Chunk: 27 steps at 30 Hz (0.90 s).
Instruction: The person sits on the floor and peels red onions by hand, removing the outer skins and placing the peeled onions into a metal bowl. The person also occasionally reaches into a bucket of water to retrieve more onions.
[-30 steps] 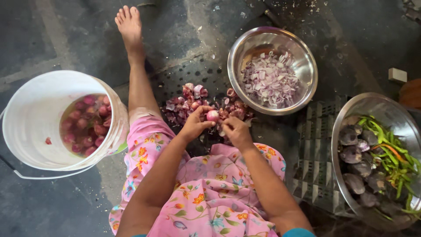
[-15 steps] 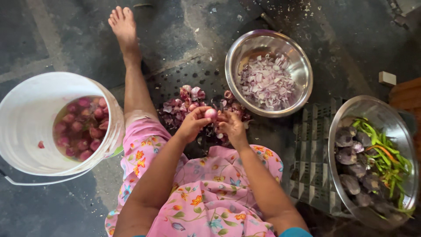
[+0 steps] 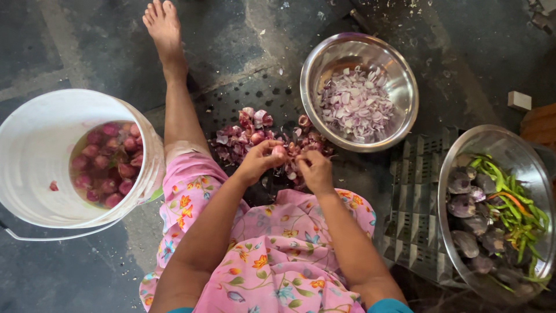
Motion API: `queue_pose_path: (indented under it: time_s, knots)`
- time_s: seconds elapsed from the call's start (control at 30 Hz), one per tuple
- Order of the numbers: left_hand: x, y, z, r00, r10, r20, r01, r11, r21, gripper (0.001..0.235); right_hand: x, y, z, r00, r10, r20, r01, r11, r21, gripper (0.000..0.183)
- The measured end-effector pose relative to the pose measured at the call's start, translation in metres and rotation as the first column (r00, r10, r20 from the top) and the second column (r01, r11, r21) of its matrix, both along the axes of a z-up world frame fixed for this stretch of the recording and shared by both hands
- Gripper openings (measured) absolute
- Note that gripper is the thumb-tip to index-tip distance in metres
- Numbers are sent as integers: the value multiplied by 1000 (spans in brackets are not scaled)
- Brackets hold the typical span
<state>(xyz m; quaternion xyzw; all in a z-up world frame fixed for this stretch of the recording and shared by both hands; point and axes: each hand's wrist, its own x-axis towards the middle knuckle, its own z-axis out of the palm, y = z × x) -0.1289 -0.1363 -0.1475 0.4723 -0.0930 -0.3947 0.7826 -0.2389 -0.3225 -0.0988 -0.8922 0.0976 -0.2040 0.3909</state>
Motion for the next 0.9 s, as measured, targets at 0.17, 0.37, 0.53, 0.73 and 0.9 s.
queue_pose_path:
  time_s: [0.17,0.37,0.53,0.73,0.9]
  knots:
    - [6,-3,-2,1000,-4,29,2,998,56,44,8,-27,-6,986,-154,-68,152,988,-26,31]
    - [3,-9,-9,998,-19,67,20,1000,-14,49,16,-5,-19,992,103,-69,-26,715,699,24]
    - [2,-11,-3,989,-25,149,32,999,-44,51,15,-7,-16,993,59,-103,18,787,617,23]
    - [-4,-12,20,884,19,468,-96,985,140,56,21,-11,-20,999,49,15,-50,861,506,21]
    - [1,-10,18,714,-29,700,-190,954,232,56,30,-24,-35,993,98,-67,-57,889,453,14]
